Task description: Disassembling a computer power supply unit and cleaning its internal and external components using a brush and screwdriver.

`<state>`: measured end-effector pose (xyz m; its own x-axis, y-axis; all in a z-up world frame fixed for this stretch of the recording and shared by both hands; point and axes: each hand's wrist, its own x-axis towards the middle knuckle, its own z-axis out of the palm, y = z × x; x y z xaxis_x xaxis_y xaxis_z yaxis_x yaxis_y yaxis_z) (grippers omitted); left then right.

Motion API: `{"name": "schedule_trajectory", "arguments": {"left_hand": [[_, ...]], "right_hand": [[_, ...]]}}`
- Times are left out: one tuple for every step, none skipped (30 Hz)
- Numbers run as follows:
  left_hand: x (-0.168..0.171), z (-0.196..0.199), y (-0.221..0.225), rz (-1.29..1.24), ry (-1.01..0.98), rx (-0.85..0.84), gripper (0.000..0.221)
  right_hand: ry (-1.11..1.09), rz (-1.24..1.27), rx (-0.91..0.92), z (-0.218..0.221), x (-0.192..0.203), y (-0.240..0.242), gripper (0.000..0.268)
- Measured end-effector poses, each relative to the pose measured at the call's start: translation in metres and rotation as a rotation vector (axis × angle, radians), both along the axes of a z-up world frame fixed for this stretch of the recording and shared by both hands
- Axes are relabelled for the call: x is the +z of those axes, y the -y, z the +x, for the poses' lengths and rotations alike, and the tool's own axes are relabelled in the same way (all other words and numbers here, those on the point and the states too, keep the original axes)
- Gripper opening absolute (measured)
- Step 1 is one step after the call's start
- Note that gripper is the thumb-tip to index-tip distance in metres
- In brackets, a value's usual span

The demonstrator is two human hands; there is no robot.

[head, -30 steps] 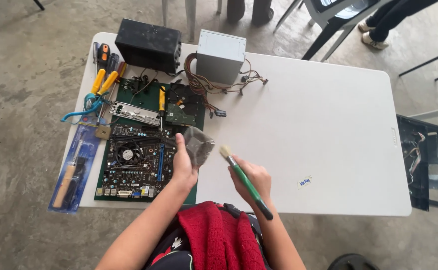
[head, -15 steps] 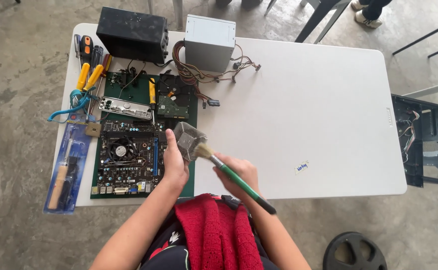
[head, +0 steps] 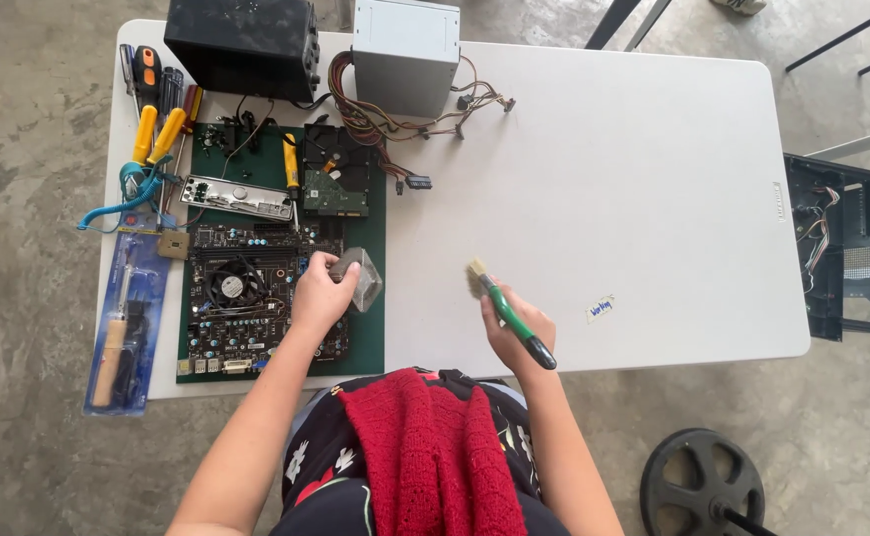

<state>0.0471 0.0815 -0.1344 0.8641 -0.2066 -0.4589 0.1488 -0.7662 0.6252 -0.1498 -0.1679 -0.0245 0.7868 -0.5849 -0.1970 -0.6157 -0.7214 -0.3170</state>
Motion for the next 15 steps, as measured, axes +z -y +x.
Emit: {"name": "schedule_trajectory", "arguments": {"left_hand": [[0.000,0.002,0.001,0.000,0.000,0.001,0.049],[0.001,0.004,0.001,0.101,0.033,-0.076,0.052],[0.002,0.007,0.003,0.201,0.067,-0.154,0.055],[-0.008,0.009,0.000,0.202,0.067,-0.156,0.055],[-0.018,0.013,-0.002,0.281,0.179,-0.213,0.051],[-0.028,0.017,-0.004,0.360,0.291,-0.270,0.048],[-0.028,0.018,-0.004,0.361,0.292,-0.272,0.048],[-0.029,0.019,-0.004,0.417,0.364,-0.298,0.046],[-0.029,0.021,-0.004,0.472,0.436,-0.323,0.044],[-0.023,0.023,-0.002,0.474,0.438,-0.326,0.044],[-0.018,0.026,0.001,0.523,0.513,-0.346,0.042],[-0.013,0.028,0.004,0.572,0.589,-0.365,0.040],[-0.003,0.037,0.009,0.571,0.594,-0.366,0.040],[0.008,0.046,0.015,0.536,0.691,-0.366,0.041],[0.017,0.054,0.025,0.496,0.786,-0.365,0.041]], "right_hand": [[0.000,0.000,0.001,-0.004,-0.015,0.008,0.034],[-0.044,0.023,-0.054,-0.008,-0.030,0.016,0.036],[-0.087,0.046,-0.112,-0.013,-0.045,0.024,0.040],[-0.087,0.046,-0.114,-0.019,-0.063,0.033,0.040],[-0.046,0.115,-0.205,-0.026,-0.081,0.043,0.047],[-0.004,0.184,-0.296,-0.032,-0.099,0.054,0.056],[-0.003,0.185,-0.299,-0.033,-0.098,0.059,0.056],[0.139,0.317,-0.381,-0.034,-0.096,0.065,0.041],[0.283,0.449,-0.462,-0.036,-0.095,0.071,0.035],[0.284,0.451,-0.465,-0.044,-0.104,0.082,0.035],[0.336,0.471,-0.513,-0.051,-0.112,0.093,0.032],[0.388,0.491,-0.561,-0.058,-0.121,0.105,0.029],[0.394,0.490,-0.562,-0.068,-0.127,0.116,0.029],[0.402,0.502,-0.624,-0.078,-0.133,0.127,0.027],[0.409,0.509,-0.687,-0.090,-0.138,0.142,0.026]]}}
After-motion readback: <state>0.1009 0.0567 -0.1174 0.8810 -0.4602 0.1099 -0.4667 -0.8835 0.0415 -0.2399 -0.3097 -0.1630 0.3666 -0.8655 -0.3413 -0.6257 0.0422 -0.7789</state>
